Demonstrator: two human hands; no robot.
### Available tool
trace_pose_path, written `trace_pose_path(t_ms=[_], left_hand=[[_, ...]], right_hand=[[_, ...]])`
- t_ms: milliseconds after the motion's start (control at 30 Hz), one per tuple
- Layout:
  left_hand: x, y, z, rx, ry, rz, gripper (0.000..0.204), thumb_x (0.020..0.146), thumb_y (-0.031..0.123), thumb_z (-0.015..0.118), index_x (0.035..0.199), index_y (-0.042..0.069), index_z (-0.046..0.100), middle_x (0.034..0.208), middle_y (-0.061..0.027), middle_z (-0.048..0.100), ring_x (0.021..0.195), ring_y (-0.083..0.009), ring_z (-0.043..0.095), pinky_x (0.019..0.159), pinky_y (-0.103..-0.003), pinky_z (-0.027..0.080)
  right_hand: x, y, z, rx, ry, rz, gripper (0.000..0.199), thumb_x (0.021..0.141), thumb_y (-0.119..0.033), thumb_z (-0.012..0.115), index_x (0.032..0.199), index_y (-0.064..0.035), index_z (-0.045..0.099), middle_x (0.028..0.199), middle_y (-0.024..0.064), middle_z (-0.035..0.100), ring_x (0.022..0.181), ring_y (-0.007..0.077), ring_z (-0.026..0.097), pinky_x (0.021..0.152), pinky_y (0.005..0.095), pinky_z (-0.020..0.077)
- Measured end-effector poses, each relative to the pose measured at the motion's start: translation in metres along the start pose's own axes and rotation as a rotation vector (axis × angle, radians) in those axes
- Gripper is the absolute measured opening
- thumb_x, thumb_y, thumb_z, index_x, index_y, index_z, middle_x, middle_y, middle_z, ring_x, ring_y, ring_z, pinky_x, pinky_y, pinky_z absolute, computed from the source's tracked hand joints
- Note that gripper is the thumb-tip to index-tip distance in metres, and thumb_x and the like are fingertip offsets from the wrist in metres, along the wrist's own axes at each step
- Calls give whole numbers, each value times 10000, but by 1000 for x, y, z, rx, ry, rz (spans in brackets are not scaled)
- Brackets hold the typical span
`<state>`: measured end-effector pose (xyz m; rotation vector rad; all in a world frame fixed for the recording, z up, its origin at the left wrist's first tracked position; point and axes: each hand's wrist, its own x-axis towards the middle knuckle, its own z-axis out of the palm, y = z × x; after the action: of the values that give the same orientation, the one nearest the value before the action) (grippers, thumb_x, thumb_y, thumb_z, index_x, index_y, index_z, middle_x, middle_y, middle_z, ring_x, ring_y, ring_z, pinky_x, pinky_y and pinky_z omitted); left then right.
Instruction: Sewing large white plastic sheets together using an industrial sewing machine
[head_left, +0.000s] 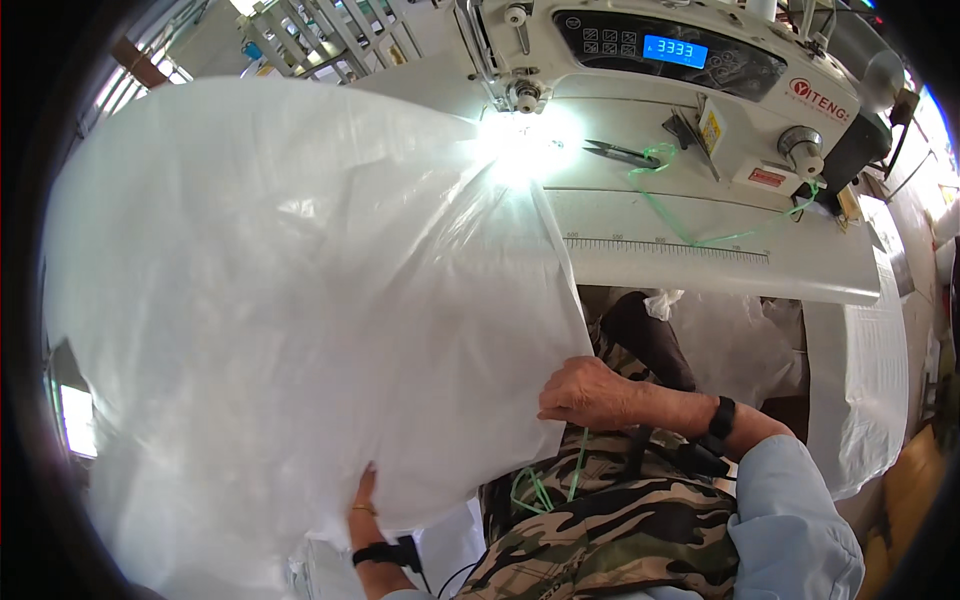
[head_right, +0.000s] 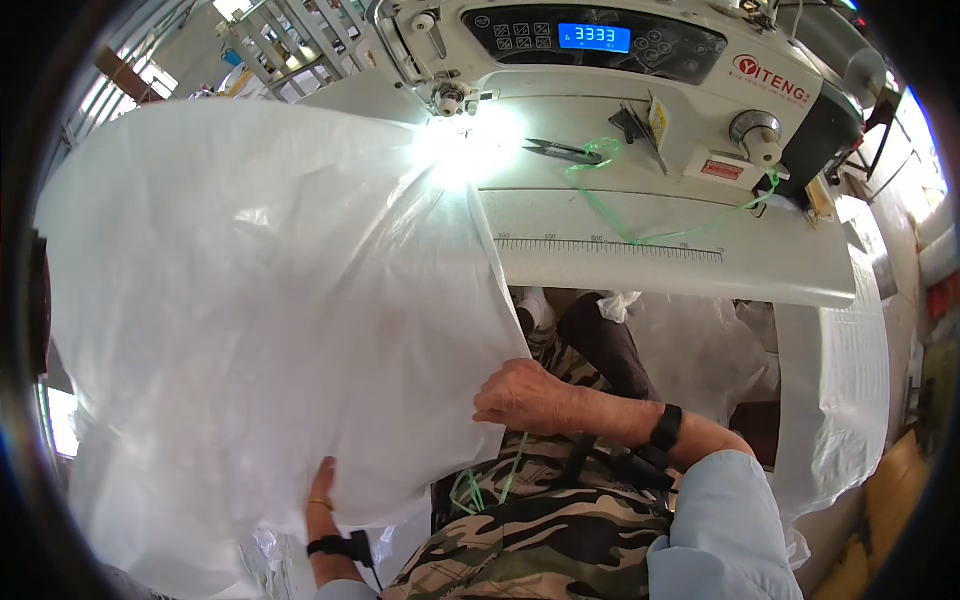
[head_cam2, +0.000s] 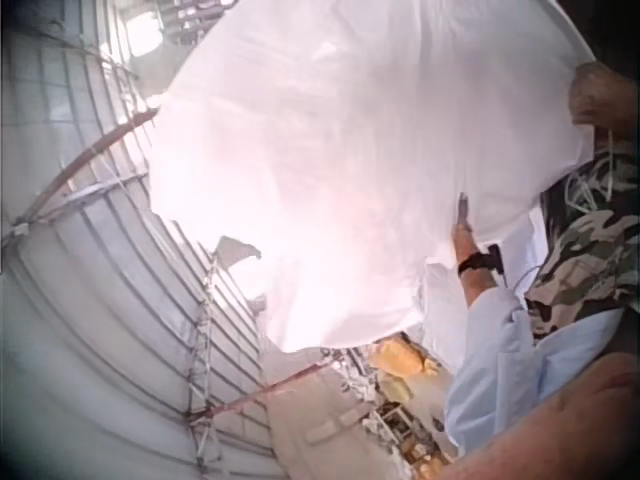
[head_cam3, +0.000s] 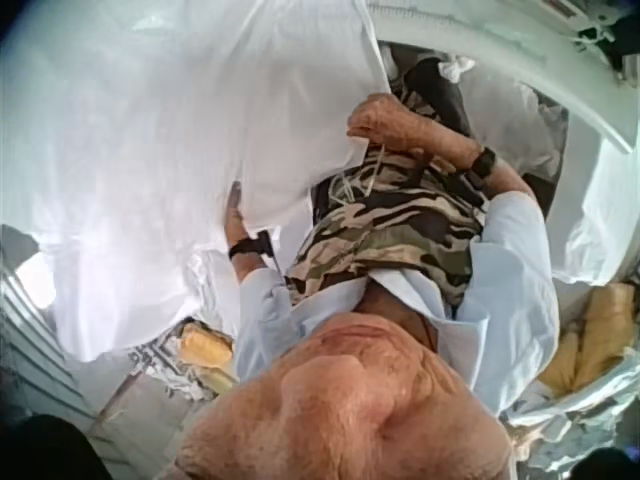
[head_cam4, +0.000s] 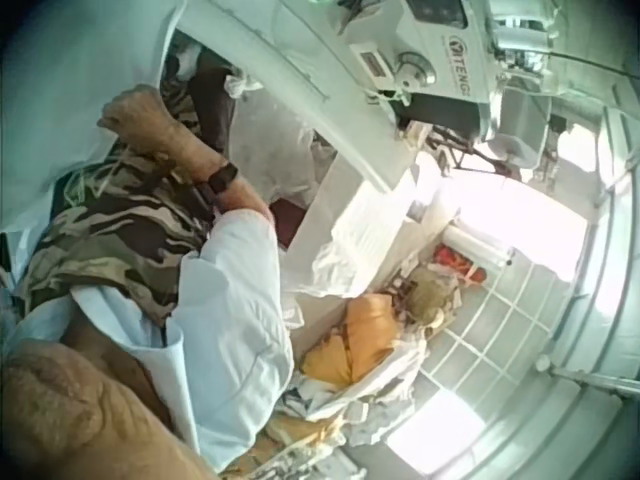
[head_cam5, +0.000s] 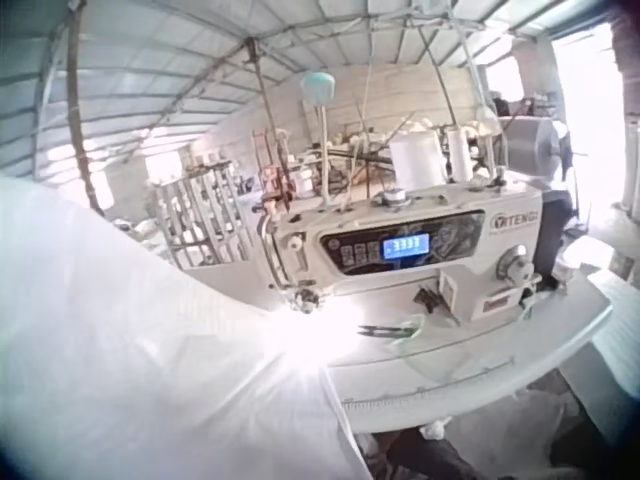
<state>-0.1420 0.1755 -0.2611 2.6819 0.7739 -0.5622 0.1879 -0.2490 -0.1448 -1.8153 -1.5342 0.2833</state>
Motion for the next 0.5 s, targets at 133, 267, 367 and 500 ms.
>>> trace_pose_path(t_ms=[133, 267, 367, 500], left_hand=[[38, 74, 21, 15, -12, 161, 208, 892, 85, 519, 1047, 69, 657, 1076, -181, 677, 1047, -343, 629, 879, -446, 505], [25, 164, -14, 9, 133, 496, 158, 883, 65, 503, 954, 46, 643, 884, -186, 679, 863, -379, 649, 759, -481, 516], [-7, 247, -72, -25, -84, 468, 123, 900, 72, 521, 938, 39, 633, 876, -173, 682, 859, -377, 647, 765, -483, 510], [-25, 296, -105, -269, 325, 577, 216, 929, 41, 510, 1120, 5, 604, 1038, -211, 654, 972, -394, 628, 815, -448, 514]], right_hand=[[10, -45, -39, 142, -67, -126, 144, 801, -177, 673, 749, -83, 577, 693, 68, 562, 726, 290, 608, 675, 423, 484], [-1, -59, -51, 76, -164, -231, 103, 716, -169, 664, 757, -113, 588, 723, 54, 557, 732, 272, 605, 664, 409, 482], [-52, 29, 1, -273, -318, 68, 185, 815, -181, 591, 977, -99, 624, 897, 94, 628, 896, 326, 618, 822, 490, 480], [-27, 21, -2, 237, -373, 213, 364, 972, -261, 534, 1277, -67, 579, 1195, 145, 638, 1089, 292, 604, 969, 428, 454]])
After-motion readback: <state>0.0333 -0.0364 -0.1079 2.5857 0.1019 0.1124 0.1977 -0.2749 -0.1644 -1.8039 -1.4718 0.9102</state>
